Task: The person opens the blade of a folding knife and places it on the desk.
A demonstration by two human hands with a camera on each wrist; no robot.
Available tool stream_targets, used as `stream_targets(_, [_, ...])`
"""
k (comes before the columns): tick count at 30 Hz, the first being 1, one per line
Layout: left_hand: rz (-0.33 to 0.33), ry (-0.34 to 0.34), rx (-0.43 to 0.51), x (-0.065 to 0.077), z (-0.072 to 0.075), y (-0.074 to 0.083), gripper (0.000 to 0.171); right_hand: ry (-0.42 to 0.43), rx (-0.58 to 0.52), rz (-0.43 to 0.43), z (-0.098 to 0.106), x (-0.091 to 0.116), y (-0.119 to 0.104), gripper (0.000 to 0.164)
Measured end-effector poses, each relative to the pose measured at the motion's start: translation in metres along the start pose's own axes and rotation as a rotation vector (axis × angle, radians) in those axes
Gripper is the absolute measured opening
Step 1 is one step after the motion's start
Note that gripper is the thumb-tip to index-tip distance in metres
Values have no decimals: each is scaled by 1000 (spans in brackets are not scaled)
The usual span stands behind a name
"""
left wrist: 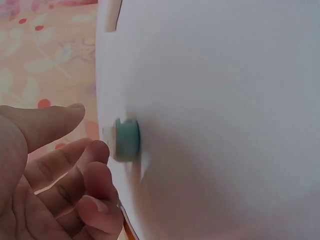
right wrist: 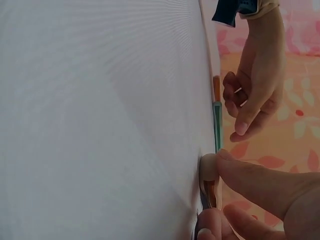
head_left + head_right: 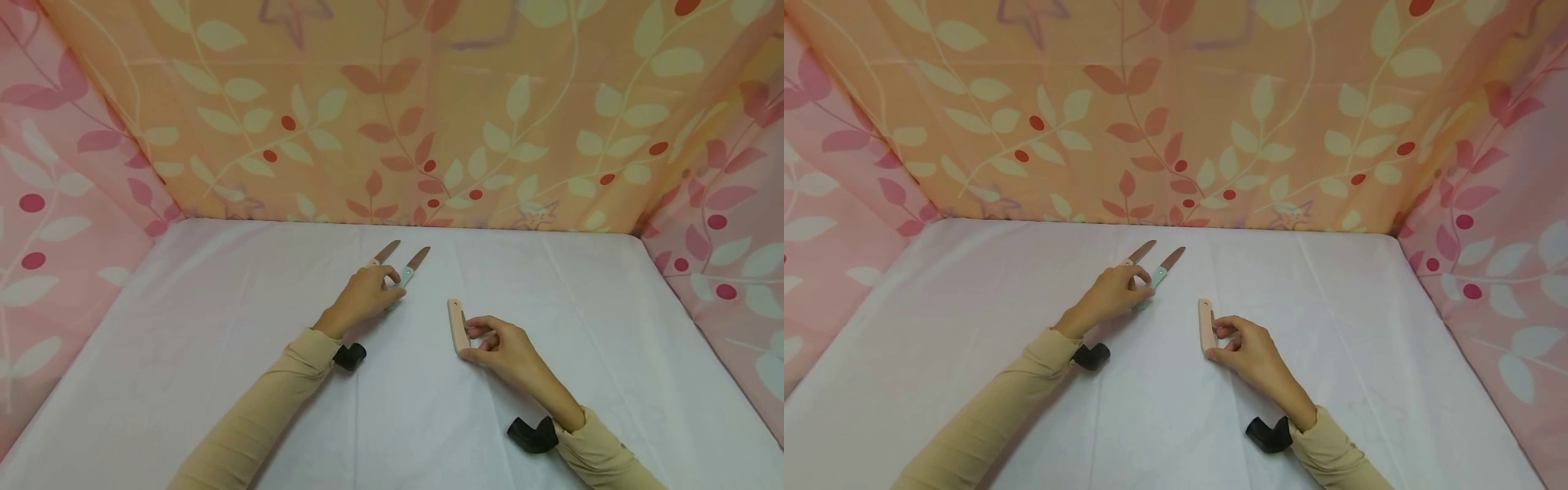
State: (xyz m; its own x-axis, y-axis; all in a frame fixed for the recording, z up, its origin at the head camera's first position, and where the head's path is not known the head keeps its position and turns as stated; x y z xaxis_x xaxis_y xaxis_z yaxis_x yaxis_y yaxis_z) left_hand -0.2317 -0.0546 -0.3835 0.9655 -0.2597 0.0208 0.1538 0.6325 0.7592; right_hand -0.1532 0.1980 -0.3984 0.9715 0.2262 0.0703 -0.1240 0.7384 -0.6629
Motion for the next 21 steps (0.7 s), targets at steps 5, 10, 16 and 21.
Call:
stream_targets(5, [-12,-33,9,-1,-7,8,25,-3,-3,5,0,1,-1,49])
stream_targets(10, [-48,-67,8,-1,-16,18,26,-10,-11,-4,0,1,-1,49])
stream_targets(16, [-61,-112,45,-2,-28,23,27,-20,-21,-4,0,2,-2,51])
stream_targets(21, [-61,-179,62,0,-37,30,29,-21,-15,4,-1,3,-3,52])
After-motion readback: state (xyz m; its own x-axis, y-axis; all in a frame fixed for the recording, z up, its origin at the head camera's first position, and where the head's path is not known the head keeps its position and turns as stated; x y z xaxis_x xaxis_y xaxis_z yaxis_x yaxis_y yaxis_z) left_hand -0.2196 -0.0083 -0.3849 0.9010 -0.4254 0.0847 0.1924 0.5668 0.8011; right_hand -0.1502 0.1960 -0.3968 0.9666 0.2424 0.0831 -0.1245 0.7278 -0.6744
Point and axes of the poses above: each hand's wrist, its own x-axis away from the middle knuckle, its own z-axis out of the back of the hand, y = z × x, the point moved 3 cm from there along -x, towards the middle knuckle, and after that the axes turned 8 degrees about x, right-handed, at the moved point
